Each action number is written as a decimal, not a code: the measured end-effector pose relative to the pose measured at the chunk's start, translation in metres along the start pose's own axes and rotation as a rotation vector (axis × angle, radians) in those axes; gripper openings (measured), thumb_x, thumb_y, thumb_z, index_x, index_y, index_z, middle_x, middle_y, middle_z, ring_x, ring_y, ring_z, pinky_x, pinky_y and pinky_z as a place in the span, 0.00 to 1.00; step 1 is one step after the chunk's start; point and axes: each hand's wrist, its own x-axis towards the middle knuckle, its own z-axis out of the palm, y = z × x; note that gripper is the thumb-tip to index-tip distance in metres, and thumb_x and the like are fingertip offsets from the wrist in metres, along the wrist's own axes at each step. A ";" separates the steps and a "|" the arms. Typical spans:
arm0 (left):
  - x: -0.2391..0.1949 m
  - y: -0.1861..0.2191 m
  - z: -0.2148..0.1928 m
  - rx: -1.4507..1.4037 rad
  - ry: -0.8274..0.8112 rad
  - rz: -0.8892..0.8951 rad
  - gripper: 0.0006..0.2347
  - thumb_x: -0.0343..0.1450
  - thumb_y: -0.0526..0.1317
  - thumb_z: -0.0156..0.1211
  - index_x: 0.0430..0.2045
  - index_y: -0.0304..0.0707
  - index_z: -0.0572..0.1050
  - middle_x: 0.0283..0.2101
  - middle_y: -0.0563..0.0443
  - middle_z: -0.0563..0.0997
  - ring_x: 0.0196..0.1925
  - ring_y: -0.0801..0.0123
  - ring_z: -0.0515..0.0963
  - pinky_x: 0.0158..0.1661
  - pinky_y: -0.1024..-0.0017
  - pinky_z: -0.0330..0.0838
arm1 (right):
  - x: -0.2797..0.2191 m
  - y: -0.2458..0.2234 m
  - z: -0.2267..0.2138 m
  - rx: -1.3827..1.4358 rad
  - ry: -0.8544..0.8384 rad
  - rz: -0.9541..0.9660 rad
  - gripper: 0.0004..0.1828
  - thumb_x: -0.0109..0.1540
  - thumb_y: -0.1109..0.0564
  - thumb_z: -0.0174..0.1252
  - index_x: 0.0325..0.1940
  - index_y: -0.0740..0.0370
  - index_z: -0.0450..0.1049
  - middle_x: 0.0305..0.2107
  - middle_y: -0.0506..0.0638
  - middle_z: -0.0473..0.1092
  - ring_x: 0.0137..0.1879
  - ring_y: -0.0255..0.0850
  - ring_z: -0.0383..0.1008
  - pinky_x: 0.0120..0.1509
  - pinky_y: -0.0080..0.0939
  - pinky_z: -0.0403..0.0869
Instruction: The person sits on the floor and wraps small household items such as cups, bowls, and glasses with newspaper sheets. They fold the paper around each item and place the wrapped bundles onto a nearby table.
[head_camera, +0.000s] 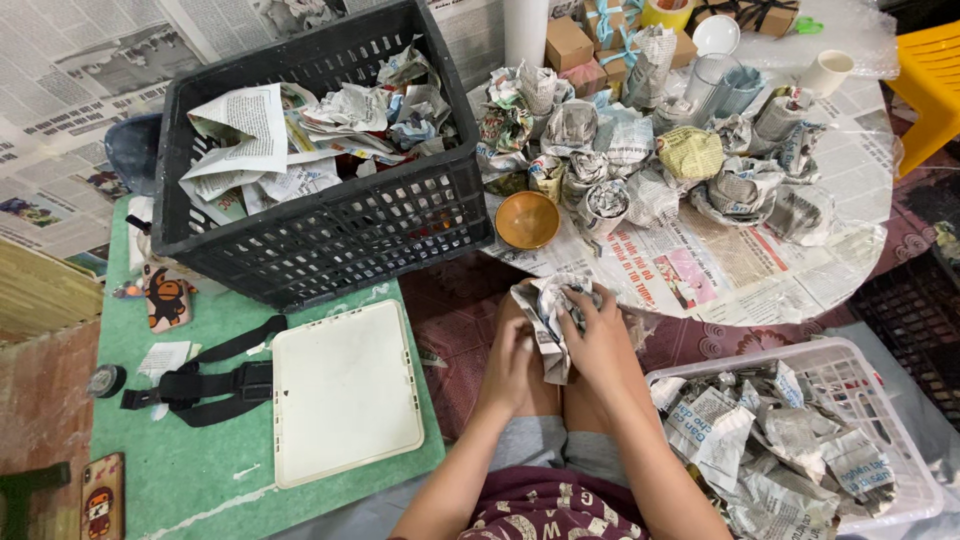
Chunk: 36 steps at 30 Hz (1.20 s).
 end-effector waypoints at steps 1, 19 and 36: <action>-0.002 0.001 -0.003 0.095 -0.038 0.132 0.23 0.73 0.47 0.56 0.62 0.35 0.65 0.60 0.40 0.74 0.64 0.52 0.73 0.62 0.59 0.67 | 0.003 0.002 -0.001 0.000 -0.022 0.048 0.20 0.62 0.48 0.63 0.56 0.53 0.78 0.62 0.69 0.63 0.65 0.67 0.65 0.67 0.56 0.67; 0.032 -0.032 -0.004 0.230 0.031 0.814 0.11 0.66 0.31 0.68 0.35 0.38 0.69 0.55 0.43 0.75 0.62 0.47 0.74 0.59 0.56 0.72 | 0.021 0.030 0.012 0.066 -0.110 0.157 0.19 0.63 0.45 0.58 0.55 0.53 0.78 0.59 0.66 0.63 0.65 0.65 0.63 0.69 0.55 0.65; 0.050 0.009 0.065 -0.257 0.218 0.305 0.25 0.83 0.51 0.33 0.71 0.31 0.55 0.73 0.29 0.61 0.76 0.40 0.60 0.72 0.57 0.52 | 0.004 0.045 0.031 0.029 0.033 -0.135 0.17 0.64 0.53 0.57 0.52 0.68 0.71 0.65 0.69 0.63 0.69 0.66 0.63 0.74 0.57 0.61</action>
